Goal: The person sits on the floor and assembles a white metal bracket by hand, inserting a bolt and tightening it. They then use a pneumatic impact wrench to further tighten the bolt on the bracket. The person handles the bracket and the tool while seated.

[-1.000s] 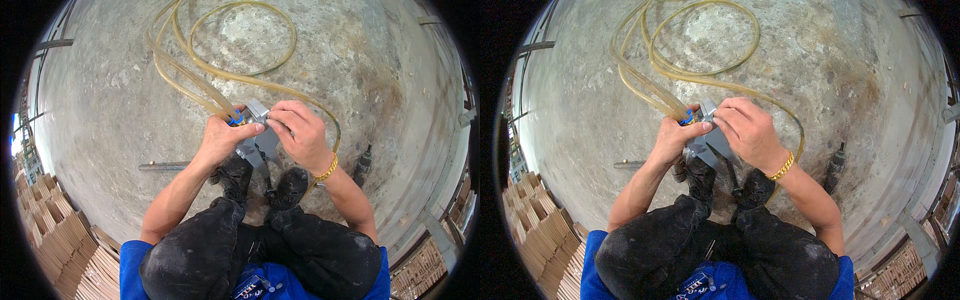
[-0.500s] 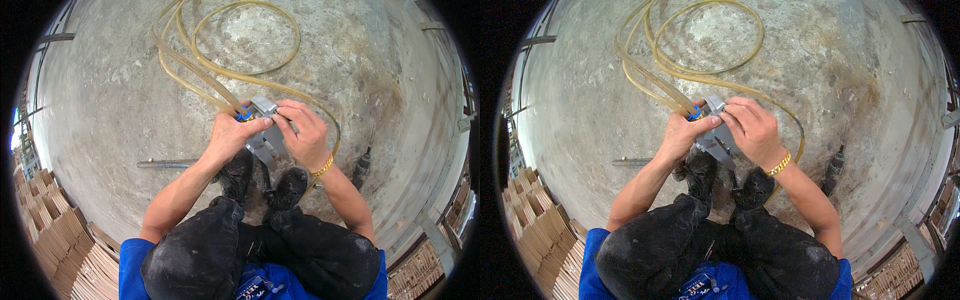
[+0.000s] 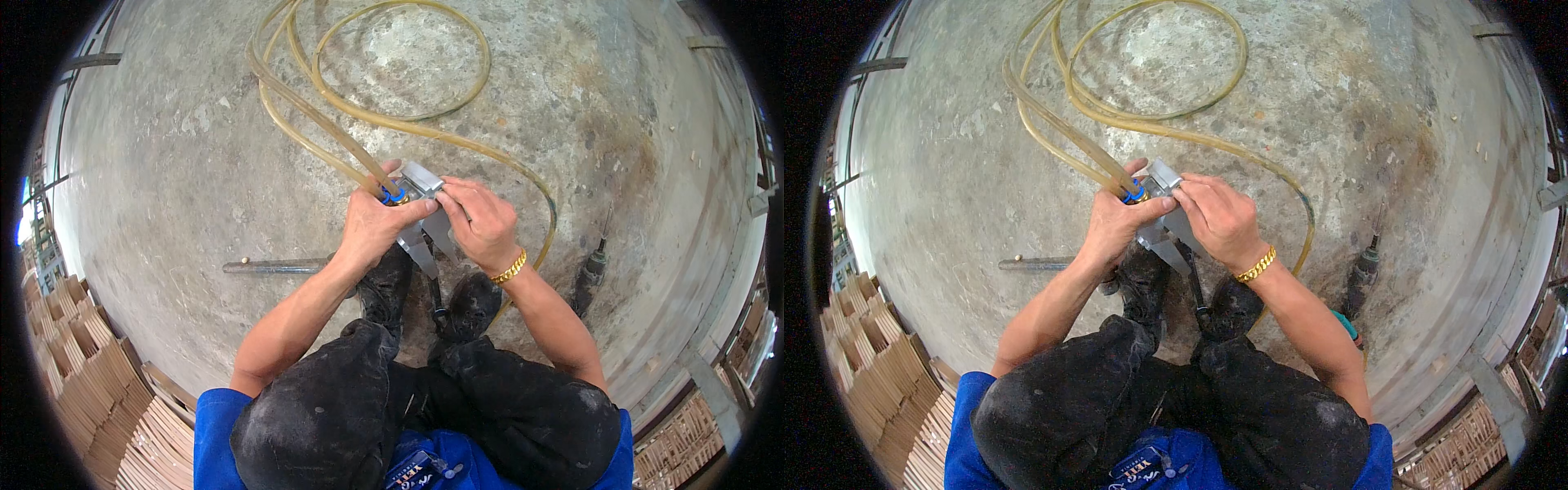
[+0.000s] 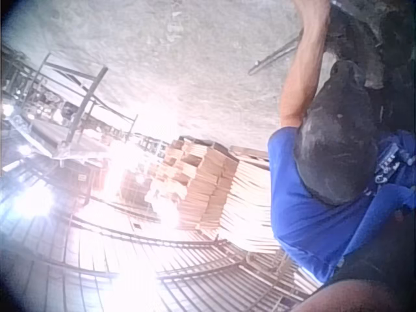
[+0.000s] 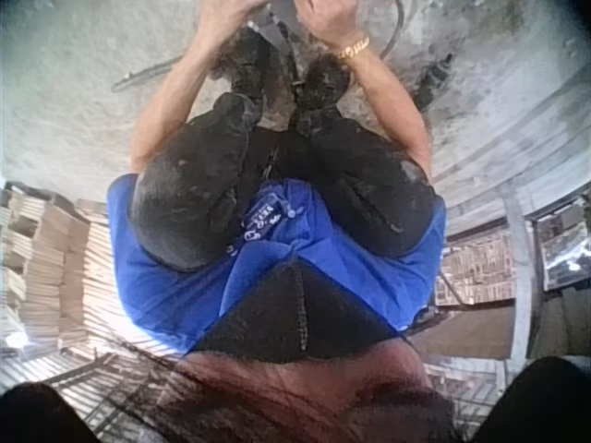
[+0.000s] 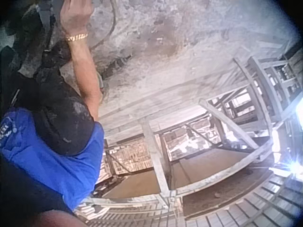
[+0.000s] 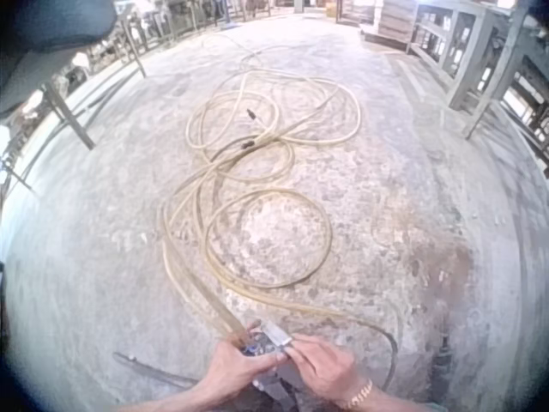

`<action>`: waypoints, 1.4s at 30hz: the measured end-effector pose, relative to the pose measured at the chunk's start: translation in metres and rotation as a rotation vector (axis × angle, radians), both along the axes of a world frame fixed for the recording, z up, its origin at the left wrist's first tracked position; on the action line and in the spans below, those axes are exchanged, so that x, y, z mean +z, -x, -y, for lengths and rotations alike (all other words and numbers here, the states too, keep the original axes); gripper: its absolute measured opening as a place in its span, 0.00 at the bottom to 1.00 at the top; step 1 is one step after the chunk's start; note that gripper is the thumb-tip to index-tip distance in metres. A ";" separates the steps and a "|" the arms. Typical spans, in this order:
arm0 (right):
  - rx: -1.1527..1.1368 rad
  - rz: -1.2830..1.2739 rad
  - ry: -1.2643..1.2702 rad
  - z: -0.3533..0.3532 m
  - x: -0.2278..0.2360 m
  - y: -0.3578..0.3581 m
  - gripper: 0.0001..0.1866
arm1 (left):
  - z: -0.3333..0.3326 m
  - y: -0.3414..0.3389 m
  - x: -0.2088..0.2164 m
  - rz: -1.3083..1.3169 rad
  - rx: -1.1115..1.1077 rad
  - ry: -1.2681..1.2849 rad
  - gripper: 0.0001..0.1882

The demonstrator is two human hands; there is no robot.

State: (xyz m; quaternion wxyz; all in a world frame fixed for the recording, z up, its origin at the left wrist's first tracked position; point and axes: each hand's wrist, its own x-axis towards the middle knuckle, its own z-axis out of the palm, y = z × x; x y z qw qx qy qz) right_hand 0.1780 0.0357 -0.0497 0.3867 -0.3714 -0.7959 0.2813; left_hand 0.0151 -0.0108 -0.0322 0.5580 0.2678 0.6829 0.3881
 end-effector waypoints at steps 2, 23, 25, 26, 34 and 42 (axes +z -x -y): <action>0.002 0.009 -0.027 0.000 -0.002 -0.001 0.06 | 0.001 0.000 0.000 0.025 0.003 0.022 0.43; 0.180 0.126 0.076 -0.010 0.006 -0.006 0.06 | 0.001 0.003 -0.002 0.023 -0.036 0.032 0.41; 0.202 0.108 0.063 -0.013 0.005 -0.007 0.06 | 0.001 0.003 -0.004 0.020 -0.042 0.028 0.40; 0.189 0.084 0.115 -0.013 0.005 -0.008 0.06 | 0.001 0.004 -0.005 0.013 -0.051 0.027 0.40; 0.122 0.088 0.059 -0.008 0.000 -0.009 0.09 | -0.002 0.005 -0.004 0.051 -0.079 0.063 0.42; 0.048 0.012 0.063 0.004 -0.008 -0.009 0.09 | -0.017 0.048 -0.015 0.182 -0.557 -0.052 0.43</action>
